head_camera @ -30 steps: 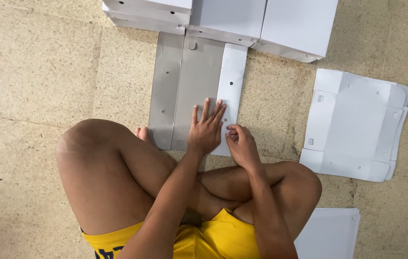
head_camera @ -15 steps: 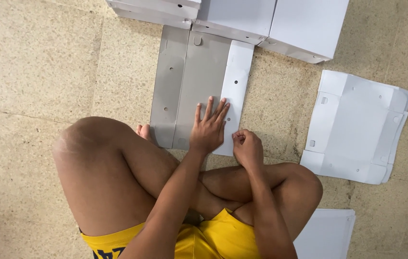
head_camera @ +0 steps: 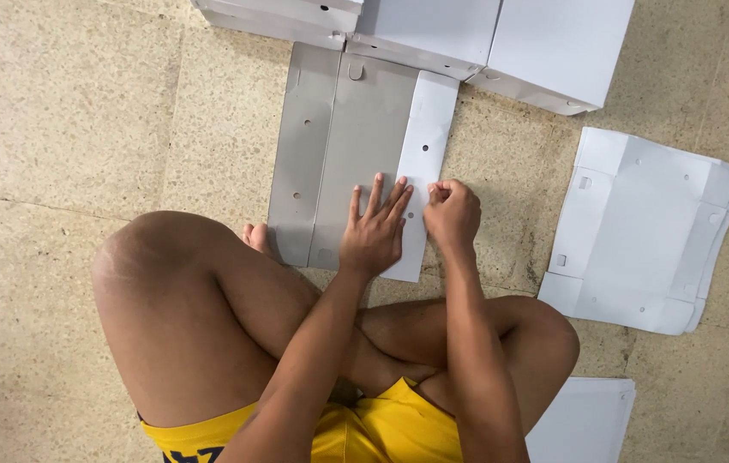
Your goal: The person sits on the floor and assembles a white cardboard box by hand. They fold the side panels and secure the tabs to form the box structure.
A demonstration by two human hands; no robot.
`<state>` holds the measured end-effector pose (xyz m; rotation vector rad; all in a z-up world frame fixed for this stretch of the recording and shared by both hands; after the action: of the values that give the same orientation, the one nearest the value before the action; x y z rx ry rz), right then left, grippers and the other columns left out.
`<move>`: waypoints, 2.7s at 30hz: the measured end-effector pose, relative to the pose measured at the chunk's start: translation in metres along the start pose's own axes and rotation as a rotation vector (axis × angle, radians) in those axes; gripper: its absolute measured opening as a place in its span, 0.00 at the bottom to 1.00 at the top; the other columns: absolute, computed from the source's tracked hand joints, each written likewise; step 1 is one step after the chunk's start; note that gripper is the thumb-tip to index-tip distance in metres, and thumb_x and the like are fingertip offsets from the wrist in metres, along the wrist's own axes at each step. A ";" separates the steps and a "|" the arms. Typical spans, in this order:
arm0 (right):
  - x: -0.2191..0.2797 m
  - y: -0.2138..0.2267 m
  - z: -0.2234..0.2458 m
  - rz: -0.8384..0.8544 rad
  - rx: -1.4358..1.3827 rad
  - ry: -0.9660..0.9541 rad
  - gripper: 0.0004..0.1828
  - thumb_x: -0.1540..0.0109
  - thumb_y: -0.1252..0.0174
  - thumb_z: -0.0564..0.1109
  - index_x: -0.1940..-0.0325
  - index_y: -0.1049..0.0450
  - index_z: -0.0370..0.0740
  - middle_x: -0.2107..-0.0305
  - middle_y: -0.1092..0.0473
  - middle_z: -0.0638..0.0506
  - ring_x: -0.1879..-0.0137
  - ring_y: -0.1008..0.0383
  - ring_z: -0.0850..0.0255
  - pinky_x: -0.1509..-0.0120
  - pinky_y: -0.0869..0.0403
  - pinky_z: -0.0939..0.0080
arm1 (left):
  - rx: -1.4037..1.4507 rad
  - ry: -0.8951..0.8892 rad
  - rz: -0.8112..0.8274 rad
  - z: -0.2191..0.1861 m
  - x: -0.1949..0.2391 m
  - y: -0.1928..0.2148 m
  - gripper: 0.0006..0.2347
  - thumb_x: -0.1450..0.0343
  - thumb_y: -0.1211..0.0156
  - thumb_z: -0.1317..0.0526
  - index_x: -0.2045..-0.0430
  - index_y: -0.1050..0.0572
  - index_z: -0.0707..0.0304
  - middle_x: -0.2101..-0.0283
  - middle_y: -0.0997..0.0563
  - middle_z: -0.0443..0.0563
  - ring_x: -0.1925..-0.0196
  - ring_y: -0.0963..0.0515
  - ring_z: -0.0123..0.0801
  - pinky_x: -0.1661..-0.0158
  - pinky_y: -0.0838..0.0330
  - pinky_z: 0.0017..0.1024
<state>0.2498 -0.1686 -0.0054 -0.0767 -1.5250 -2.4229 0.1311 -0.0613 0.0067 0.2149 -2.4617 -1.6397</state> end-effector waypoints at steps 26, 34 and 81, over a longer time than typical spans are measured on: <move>-0.156 -0.007 0.019 -0.063 -0.008 -0.062 0.08 0.37 0.41 0.48 0.62 0.18 0.45 0.71 0.22 0.45 0.58 0.19 0.41 0.56 0.21 0.45 | -0.024 -0.015 -0.004 0.000 0.000 -0.003 0.24 0.23 0.66 0.56 0.27 0.49 0.45 0.23 0.49 0.41 0.21 0.55 0.43 0.28 0.61 0.55; -0.163 -0.012 0.009 0.034 0.012 -0.047 0.07 0.38 0.40 0.48 0.65 0.17 0.48 0.71 0.22 0.45 0.58 0.20 0.40 0.57 0.21 0.45 | 0.016 0.011 -0.009 0.000 0.000 -0.004 0.24 0.24 0.66 0.56 0.28 0.47 0.44 0.24 0.47 0.40 0.21 0.54 0.42 0.28 0.62 0.55; 0.150 0.016 0.022 0.447 0.407 0.097 0.40 0.33 0.58 0.56 0.25 0.51 0.25 0.26 0.55 0.31 0.21 0.54 0.41 0.22 0.46 0.42 | 0.725 0.430 -0.232 0.085 0.026 0.024 0.25 0.31 0.48 0.68 0.38 0.41 0.83 0.46 0.36 0.69 0.45 0.26 0.60 0.49 0.28 0.47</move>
<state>0.1078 -0.1859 0.0467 -0.1912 -1.7075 -1.7228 0.0858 0.0189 -0.0015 0.8663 -2.6107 -0.5803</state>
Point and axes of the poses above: each hand's wrist, its own x-axis away from the middle knuckle, its own y-axis out of the back of the hand, z = x × y, the point moved 5 cm from there along -x, towards the middle knuckle
